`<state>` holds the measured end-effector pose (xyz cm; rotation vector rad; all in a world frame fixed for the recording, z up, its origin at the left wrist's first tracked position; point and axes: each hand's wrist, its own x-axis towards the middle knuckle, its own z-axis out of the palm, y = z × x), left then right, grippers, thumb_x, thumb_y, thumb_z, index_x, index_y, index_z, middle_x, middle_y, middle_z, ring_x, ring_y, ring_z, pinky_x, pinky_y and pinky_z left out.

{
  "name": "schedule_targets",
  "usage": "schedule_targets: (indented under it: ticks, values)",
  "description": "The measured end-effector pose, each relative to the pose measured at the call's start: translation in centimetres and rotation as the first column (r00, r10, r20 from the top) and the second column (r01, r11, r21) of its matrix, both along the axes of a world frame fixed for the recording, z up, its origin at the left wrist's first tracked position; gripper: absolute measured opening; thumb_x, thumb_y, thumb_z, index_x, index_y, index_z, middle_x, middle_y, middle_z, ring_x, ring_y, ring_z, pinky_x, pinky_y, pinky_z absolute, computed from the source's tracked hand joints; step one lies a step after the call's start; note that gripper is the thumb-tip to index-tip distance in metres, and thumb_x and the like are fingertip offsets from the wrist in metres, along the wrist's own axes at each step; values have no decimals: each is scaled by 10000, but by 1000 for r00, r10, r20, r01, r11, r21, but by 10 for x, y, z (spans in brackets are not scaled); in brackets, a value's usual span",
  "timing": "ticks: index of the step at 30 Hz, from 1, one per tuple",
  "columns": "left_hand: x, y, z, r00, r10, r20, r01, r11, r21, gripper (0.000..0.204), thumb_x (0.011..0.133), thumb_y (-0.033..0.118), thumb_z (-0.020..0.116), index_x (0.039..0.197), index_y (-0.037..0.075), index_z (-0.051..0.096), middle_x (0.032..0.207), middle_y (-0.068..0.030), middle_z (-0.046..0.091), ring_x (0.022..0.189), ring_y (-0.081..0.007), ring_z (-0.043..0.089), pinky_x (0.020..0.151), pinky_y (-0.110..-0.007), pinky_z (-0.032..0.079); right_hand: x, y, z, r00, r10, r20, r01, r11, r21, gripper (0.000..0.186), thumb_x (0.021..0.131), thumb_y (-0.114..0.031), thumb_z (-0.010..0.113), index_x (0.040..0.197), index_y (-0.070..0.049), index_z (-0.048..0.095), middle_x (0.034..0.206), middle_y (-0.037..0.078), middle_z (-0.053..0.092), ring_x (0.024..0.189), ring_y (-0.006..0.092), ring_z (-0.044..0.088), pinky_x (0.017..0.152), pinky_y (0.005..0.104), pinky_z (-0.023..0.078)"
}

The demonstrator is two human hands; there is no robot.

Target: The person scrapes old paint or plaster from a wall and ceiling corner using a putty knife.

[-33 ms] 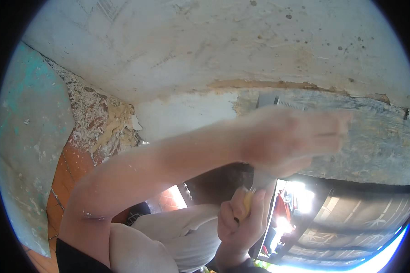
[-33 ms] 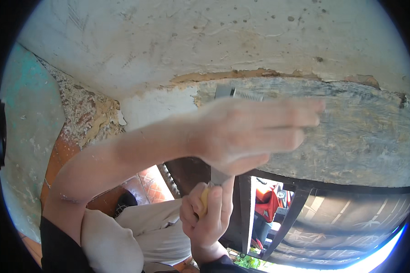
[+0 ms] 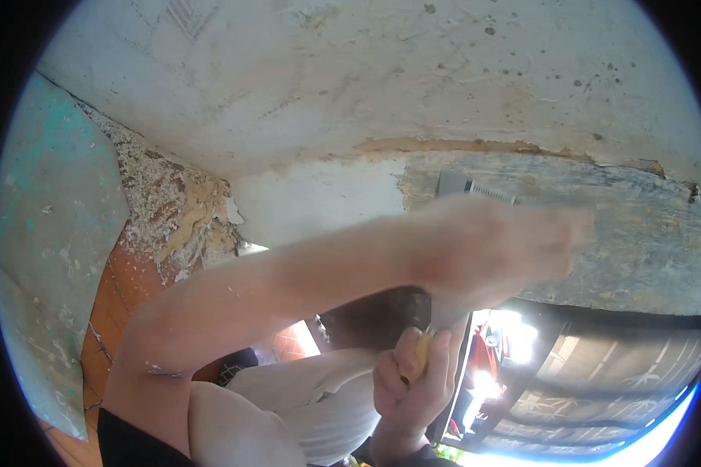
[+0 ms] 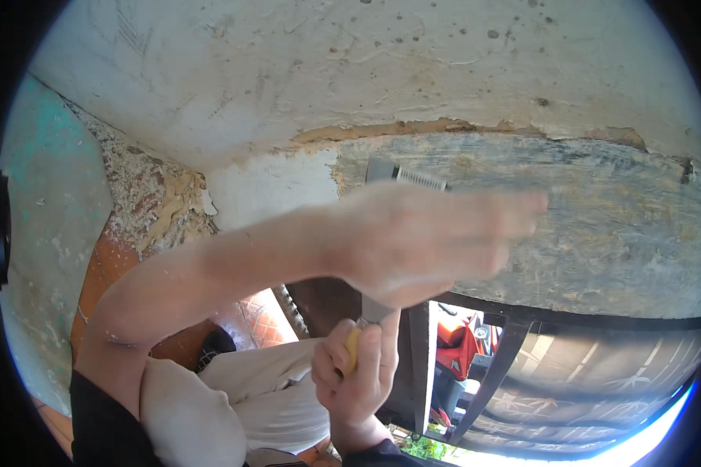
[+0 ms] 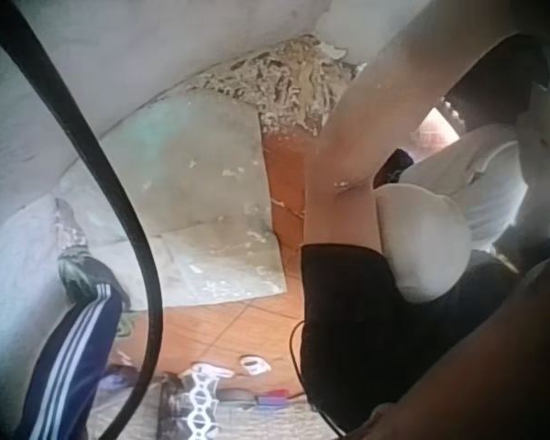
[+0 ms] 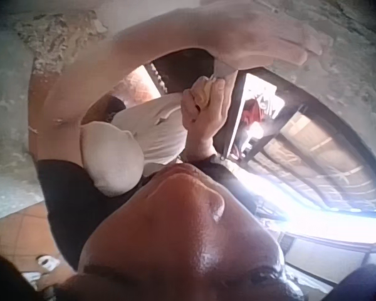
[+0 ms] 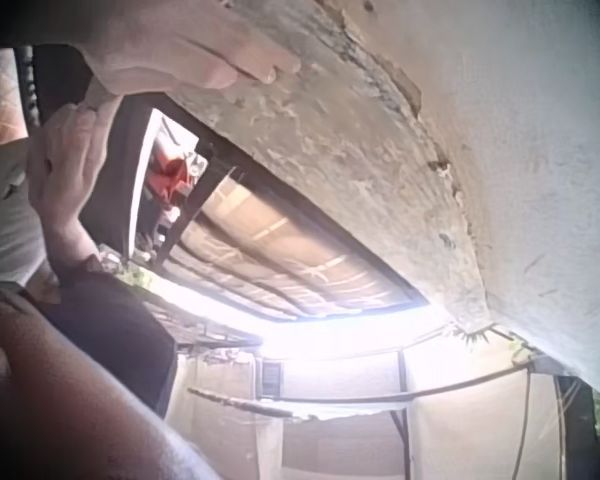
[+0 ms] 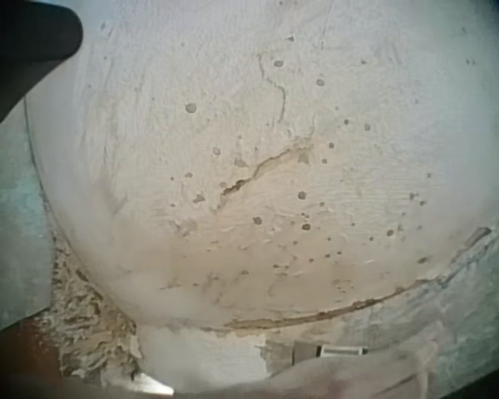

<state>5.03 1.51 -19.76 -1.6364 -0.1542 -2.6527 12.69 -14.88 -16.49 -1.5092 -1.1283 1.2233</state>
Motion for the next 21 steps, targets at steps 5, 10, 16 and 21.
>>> schedule_targets:
  ticks: [5,10,16,21]
  values:
    - [-5,-3,11,995,89,-51,-95,987,-127,277,712,-19,618,975,30,548,1345,-159,552,1214,-270,600,606,-271,593,10,15,29,992,53,-118,-59,997,-52,546,1074,-282,341,1563,-189,115,617,14,369,370,58,254,299,206,201]
    - [-1,-12,6,976,214,28,-214,976,-30,253,746,57,634,981,13,549,1393,-214,521,1169,-290,622,637,-297,592,23,3,26,968,101,-229,-128,986,-108,514,1077,-275,339,1551,-188,161,626,12,376,378,58,241,320,189,221]
    - [5,5,-6,973,186,138,-181,982,-49,229,775,37,618,996,17,559,1355,-226,548,1278,-308,553,762,-311,590,15,6,12,968,-24,-248,-15,988,-152,351,1093,-350,241,1412,-253,349,654,21,411,331,70,281,251,182,223]
    - [9,-12,-2,999,42,2,-42,999,3,260,787,12,601,1045,23,569,1401,-203,527,1287,-295,549,773,-319,584,24,17,30,930,27,-367,-109,973,-203,354,1087,-332,278,1422,-226,323,660,17,407,345,64,260,274,188,223]
